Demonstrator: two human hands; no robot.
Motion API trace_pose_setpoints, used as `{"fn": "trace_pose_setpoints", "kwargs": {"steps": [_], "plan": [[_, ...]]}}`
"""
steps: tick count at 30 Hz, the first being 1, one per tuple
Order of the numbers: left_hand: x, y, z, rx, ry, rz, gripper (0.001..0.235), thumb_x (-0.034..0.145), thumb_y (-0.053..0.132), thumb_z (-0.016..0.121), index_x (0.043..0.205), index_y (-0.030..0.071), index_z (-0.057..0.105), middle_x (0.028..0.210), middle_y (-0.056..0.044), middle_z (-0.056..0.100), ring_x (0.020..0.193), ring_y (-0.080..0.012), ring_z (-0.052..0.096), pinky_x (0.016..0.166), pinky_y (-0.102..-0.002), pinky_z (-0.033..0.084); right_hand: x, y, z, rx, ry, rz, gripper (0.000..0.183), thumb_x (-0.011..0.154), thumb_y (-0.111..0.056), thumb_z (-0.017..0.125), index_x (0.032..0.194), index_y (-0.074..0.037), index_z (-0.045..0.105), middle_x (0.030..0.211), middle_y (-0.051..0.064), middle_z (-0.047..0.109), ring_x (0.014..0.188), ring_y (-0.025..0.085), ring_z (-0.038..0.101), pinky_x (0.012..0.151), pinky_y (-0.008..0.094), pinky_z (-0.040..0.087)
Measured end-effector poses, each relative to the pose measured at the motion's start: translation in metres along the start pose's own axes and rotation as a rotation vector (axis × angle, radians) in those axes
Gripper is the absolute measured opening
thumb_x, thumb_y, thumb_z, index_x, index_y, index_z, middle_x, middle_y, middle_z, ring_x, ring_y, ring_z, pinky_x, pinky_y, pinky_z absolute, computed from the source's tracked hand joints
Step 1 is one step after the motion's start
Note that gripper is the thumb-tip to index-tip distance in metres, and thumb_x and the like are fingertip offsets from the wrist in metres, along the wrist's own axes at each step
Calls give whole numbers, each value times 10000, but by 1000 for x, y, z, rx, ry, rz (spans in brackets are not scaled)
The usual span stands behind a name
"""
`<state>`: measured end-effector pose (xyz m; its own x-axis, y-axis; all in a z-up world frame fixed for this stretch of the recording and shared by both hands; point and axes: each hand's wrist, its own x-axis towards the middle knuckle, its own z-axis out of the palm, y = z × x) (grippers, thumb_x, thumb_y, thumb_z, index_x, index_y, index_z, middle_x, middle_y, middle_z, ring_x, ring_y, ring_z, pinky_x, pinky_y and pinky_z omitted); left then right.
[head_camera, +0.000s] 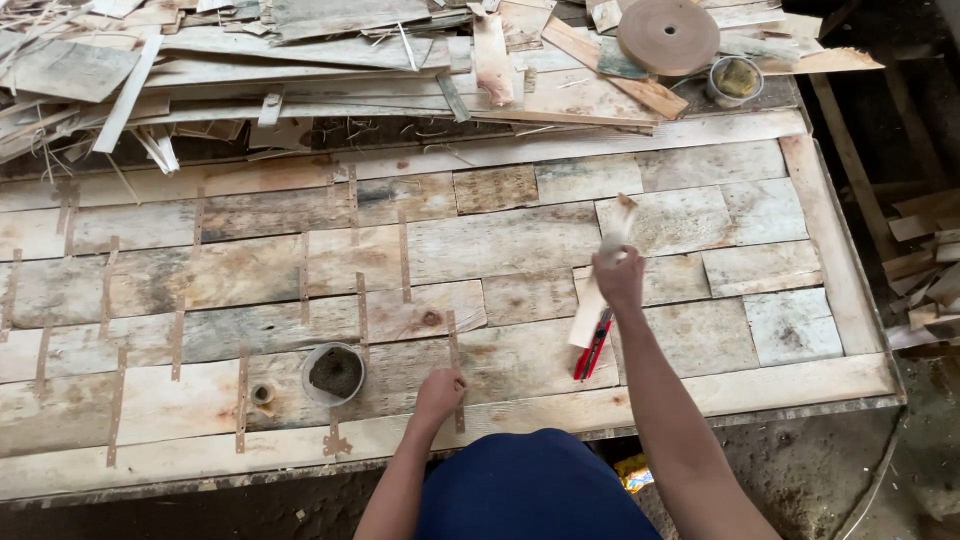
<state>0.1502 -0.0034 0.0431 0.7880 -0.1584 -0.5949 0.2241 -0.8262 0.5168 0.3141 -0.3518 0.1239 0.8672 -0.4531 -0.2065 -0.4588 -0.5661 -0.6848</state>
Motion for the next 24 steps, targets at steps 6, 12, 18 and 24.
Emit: {"fn": "trace_pose_setpoints", "kwargs": {"steps": [6, 12, 18, 24], "plan": [[11, -16, 9, -137, 49, -20, 213, 822, 72, 682, 1010, 112, 775, 885, -96, 753, 964, -313, 737, 847, -453, 591, 25, 115, -8, -283, -9, 194, 820, 824, -489, 771, 1417, -41, 423, 1402, 250, 434, 1266, 515, 543, 1073, 599, 465], [-15, -1, 2, -230, 200, -34, 231, 959, 144, 597, 1087, 67, 774, 954, -129, 772, 844, -279, 739, 796, -399, 579, -21, 102, -12, -410, -177, 192, 664, 875, -608, 703, 1188, -25, 654, 1142, 253, 667, 1125, 469, 662, 897, 541, 538], [-26, 9, -1, -132, 198, -80, 414, 1014, 430, 535, 946, 112, 791, 830, -96, 755, 825, -316, 741, 753, -418, 591, -45, 98, 10, -486, -422, 295, 700, 743, -578, 777, 1057, 45, 722, 771, 192, 770, 681, 326, 777, 734, 448, 609], [-74, 35, -27, -218, 234, -165, 396, 953, 372, 518, 886, 75, 772, 866, -158, 752, 877, -395, 725, 776, -473, 571, -19, 128, 22, -533, -400, 256, 701, 751, -579, 695, 1169, -19, 750, 1147, 232, 757, 1144, 393, 705, 939, 500, 570]]}}
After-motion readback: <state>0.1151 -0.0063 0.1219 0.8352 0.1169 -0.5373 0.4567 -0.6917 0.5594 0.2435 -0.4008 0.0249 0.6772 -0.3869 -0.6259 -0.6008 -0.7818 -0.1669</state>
